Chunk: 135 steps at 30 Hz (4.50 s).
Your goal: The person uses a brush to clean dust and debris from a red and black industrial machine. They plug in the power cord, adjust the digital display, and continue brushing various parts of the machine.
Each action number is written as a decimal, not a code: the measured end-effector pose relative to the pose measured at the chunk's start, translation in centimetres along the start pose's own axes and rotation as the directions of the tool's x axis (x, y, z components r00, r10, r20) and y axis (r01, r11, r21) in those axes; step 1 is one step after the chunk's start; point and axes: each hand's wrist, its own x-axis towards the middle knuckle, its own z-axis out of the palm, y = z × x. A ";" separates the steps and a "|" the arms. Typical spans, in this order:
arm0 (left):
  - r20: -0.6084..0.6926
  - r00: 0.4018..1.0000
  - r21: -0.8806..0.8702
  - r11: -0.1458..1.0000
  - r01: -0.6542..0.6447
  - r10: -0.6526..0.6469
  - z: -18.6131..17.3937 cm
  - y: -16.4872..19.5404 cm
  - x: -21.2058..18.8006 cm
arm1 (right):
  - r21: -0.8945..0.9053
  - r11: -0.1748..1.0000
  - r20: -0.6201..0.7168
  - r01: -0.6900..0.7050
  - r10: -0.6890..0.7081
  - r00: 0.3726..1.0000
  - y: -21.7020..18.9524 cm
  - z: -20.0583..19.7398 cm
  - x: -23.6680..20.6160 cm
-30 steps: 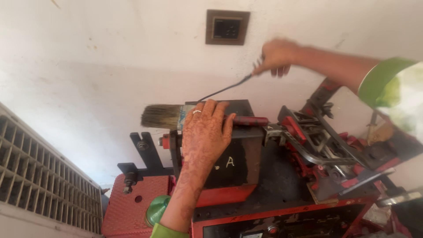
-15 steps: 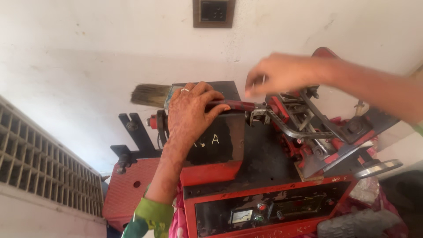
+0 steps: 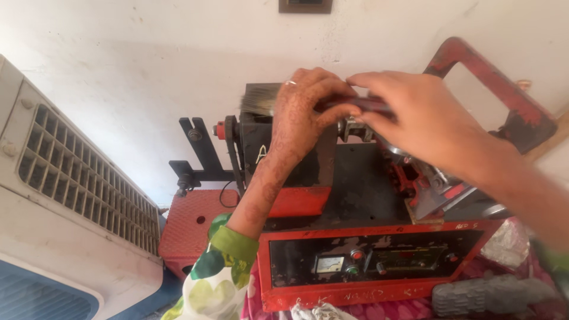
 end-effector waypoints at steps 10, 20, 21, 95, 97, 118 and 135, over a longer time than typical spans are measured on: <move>0.139 0.990 -0.772 0.630 0.090 0.028 2.5 1.1 2.5 | 0.223 0.950 -0.522 0.219 -0.073 0.850 -1.2 -0.5 -1.6; 0.061 0.951 0.151 0.945 0.290 -0.302 -0.5 -2.5 2.3 | 0.487 0.858 -0.232 -0.166 0.310 0.922 0.3 -0.3 -6.7; 0.074 0.943 0.226 0.927 0.301 -0.324 -0.3 -2.9 2.0 | 0.513 0.842 -0.182 -0.164 0.294 0.938 -0.4 -1.5 -7.5; 0.272 0.851 0.519 0.813 0.263 -0.449 0.3 -5.1 1.5 | 0.534 0.828 -0.462 -0.171 0.455 0.761 -1.0 18.3 -18.7; 0.260 0.874 0.514 0.825 0.235 -0.410 0.2 -4.9 1.7 | 0.416 0.900 -0.585 -0.133 0.377 0.718 -1.1 19.0 -17.9; 0.233 0.880 0.502 0.826 0.256 -0.414 0.1 -4.4 1.7 | 0.975 0.212 -0.213 0.065 0.810 0.547 5.2 27.7 -11.1; 0.260 0.864 0.504 0.824 0.259 -0.431 0.2 -7.0 1.1 | 0.468 0.757 -0.445 -0.455 0.647 0.619 -1.3 19.8 -20.5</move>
